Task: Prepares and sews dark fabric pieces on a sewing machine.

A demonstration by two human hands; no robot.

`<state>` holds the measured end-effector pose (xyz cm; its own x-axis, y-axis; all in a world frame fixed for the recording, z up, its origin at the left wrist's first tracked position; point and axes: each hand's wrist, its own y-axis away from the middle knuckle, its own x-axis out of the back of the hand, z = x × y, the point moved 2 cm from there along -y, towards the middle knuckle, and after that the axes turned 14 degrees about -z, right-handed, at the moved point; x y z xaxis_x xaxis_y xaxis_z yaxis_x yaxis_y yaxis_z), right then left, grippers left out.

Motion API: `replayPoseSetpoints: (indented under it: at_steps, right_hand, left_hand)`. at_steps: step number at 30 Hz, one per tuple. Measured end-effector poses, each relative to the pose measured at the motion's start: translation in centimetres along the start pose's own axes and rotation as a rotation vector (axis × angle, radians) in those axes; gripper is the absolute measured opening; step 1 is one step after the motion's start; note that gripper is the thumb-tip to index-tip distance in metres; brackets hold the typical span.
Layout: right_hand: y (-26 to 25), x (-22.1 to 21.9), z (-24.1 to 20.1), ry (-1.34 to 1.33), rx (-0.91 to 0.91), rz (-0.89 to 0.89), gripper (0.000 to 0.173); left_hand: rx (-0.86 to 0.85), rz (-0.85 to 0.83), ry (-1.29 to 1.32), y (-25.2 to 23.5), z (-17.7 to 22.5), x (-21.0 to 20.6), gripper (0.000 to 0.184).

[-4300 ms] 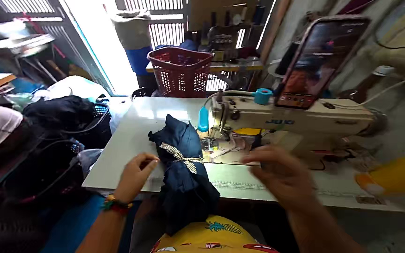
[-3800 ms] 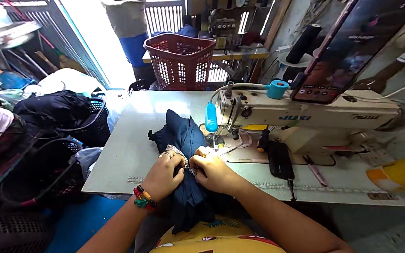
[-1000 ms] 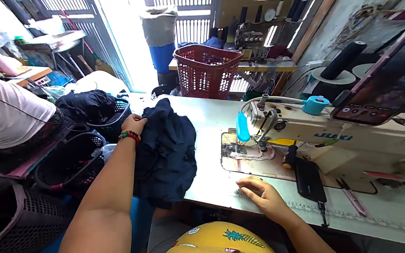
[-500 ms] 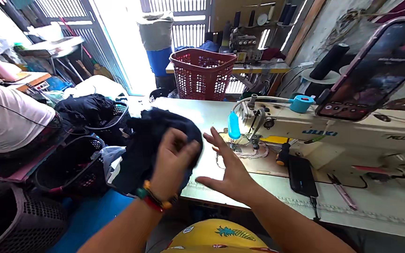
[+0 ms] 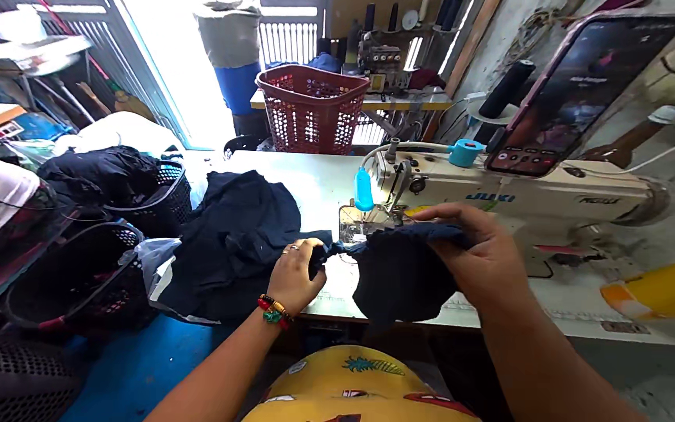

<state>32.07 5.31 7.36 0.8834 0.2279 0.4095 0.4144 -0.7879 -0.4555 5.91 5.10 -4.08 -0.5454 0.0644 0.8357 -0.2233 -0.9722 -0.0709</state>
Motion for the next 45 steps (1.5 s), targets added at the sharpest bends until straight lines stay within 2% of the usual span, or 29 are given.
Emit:
replayPoseSetpoints:
  at_steps: [3, 6, 8, 10, 12, 14, 16, 21, 23, 25, 27, 29, 31, 32, 34, 37, 39, 41, 43, 45]
  right_hand:
    - [1.0, 3.1, 0.3, 0.133, -0.048, 0.052, 0.013]
    - [2.5, 6.0, 1.5, 0.299, -0.113, 0.126, 0.015]
    - [3.6, 7.3, 2.1, 0.443, -0.149, 0.135, 0.02]
    - [4.4, 8.0, 2.3, 0.522, -0.185, 0.127, 0.024]
    - [5.1, 8.7, 2.4, 0.483, -0.232, 0.16, 0.023]
    - [5.8, 9.6, 2.2, 0.393, -0.218, 0.207, 0.021]
    - [6.6, 10.4, 1.4, 0.303, -0.163, 0.223, 0.019]
    - [10.9, 12.4, -1.7, 0.146, -0.045, 0.074, 0.017]
    - [13.5, 13.5, -2.6, 0.127, -0.003, -0.011, 0.017]
    - [16.1, 14.3, -3.1, 0.031, 0.033, -0.079, 0.016]
    - [17.5, 15.1, -3.4, -0.059, 0.065, -0.161, 0.016]
    - [18.2, 15.7, -3.3, -0.021, 0.084, -0.214, 0.018]
    - [18.2, 15.4, -3.1, 0.048, 0.052, -0.14, 0.021]
    - [18.2, 15.0, -2.8, 0.057, 0.021, -0.076, 0.022]
    - [18.3, 14.3, -1.9, 0.051, -0.041, 0.033, 0.021]
    - [18.5, 13.9, -1.5, 0.014, -0.047, 0.048, 0.021]
    - [19.1, 14.1, -2.4, 0.039, -0.044, -0.062, 0.022]
    - [20.1, 13.9, -2.7, 0.028, -0.057, -0.33, 0.02]
    - [20.8, 12.8, -0.9, -0.032, -0.101, -0.631, 0.024]
    - [21.2, 11.0, 2.3, -0.061, -0.254, -0.799, 0.034]
  left_hand:
    - [-0.066, 0.046, -0.042, 0.0, 0.1, 0.5, 0.025]
    - [-0.109, 0.091, -0.014, -0.1, 0.0, 3.6, 0.024]
    - [-0.091, 0.033, 0.051, 0.0, 0.7, 6.8, 0.026]
    - [-0.127, -0.059, 0.133, 0.2, 1.8, 9.8, 0.018]
    - [-0.202, -0.199, 0.26, 0.3, 2.6, 12.0, 0.006]
    - [-0.242, -0.333, 0.367, 0.2, 3.1, 13.8, 0.012]
    - [-0.241, -0.429, 0.354, 0.0, 3.1, 15.4, 0.016]
    - [-0.176, -0.409, 0.157, 0.5, 3.3, 17.6, 0.007]
    - [-0.256, -0.451, 0.219, 1.2, 3.4, 17.6, 0.006]
    - [-0.417, -0.593, 0.426, 2.2, 3.6, 16.8, 0.005]
    - [-0.566, -0.811, 0.577, 2.8, 4.0, 15.4, 0.013]
    - [-0.58, -0.98, 0.618, 2.4, 3.9, 13.8, 0.013]
    - [-0.49, -0.933, 0.58, 1.6, 3.4, 12.8, 0.008]
    - [-0.43, -0.833, 0.526, 1.1, 3.3, 12.4, 0.002]
    - [-0.326, -0.606, 0.368, 0.0, 3.5, 11.5, 0.006]
    - [-0.283, -0.267, 0.156, -1.2, 4.9, 10.1, 0.011]
    - [-0.37, -0.094, 0.088, -0.8, 6.0, 9.7, 0.012]
    - [-0.465, -0.035, 0.066, 0.7, 6.0, 8.5, 0.018]
    - [-0.491, -0.098, 0.011, 2.7, 4.4, 5.7, 0.024]
    - [-0.482, -0.213, -0.037, 4.0, 2.3, 2.0, 0.029]
